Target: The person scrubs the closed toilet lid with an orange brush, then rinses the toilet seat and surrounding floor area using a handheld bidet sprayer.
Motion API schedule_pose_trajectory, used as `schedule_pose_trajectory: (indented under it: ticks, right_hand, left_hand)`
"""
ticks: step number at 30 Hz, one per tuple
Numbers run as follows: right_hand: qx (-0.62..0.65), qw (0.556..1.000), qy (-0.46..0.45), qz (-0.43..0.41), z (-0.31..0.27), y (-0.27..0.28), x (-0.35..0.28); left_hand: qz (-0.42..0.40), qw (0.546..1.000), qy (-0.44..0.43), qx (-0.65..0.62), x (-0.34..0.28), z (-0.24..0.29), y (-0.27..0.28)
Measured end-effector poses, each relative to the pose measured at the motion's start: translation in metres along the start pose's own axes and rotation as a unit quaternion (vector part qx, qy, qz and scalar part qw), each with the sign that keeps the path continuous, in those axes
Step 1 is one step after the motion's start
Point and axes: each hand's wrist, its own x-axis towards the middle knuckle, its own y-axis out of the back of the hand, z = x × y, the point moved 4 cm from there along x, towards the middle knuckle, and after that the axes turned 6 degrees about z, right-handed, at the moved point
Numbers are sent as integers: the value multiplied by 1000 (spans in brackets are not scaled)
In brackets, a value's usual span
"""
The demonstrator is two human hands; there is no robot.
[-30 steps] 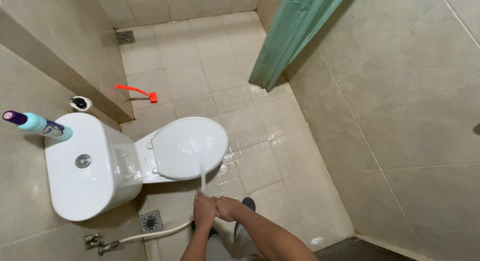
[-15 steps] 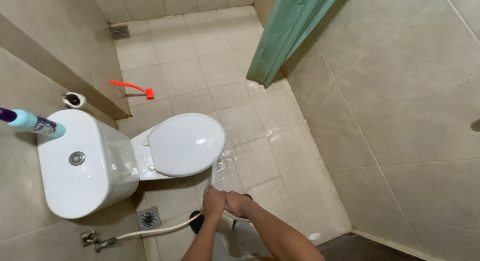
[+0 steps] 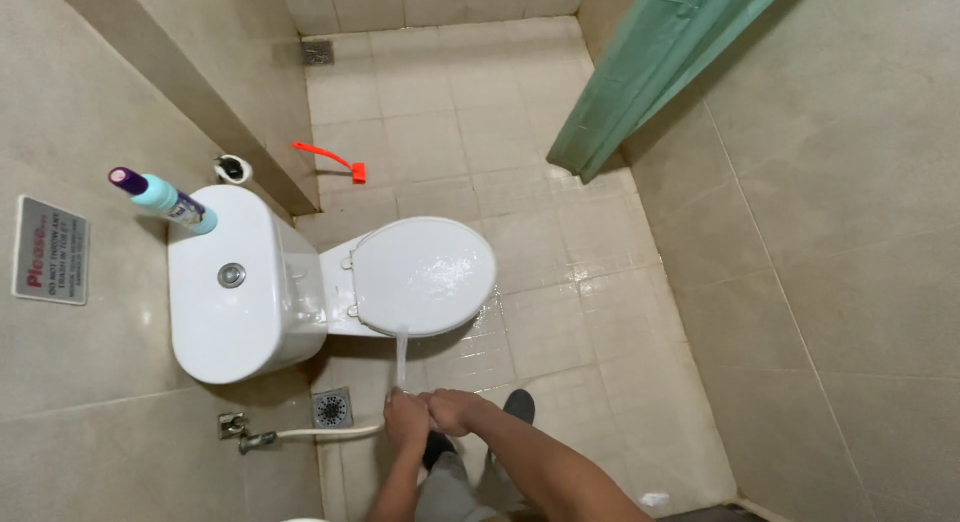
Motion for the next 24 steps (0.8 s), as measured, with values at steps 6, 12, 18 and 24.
schedule_pose_trajectory:
  ticks: [6, 12, 18, 24]
  right_hand:
    - [-27, 999, 43, -15, -30, -1, 19]
    - [-35, 997, 67, -6, -26, -5, 32]
    - [-6, 995, 79, 52, 11, 9, 8]
    - [4, 994, -80, 76, 32, 47, -36]
  left_hand:
    - [71, 997, -31, -3, 17, -29, 20]
    - [85, 996, -27, 13, 16, -23, 25]
    - [22, 998, -54, -38, 6, 23, 6]
    - [-58, 992, -106, -40, -4, 67, -30]
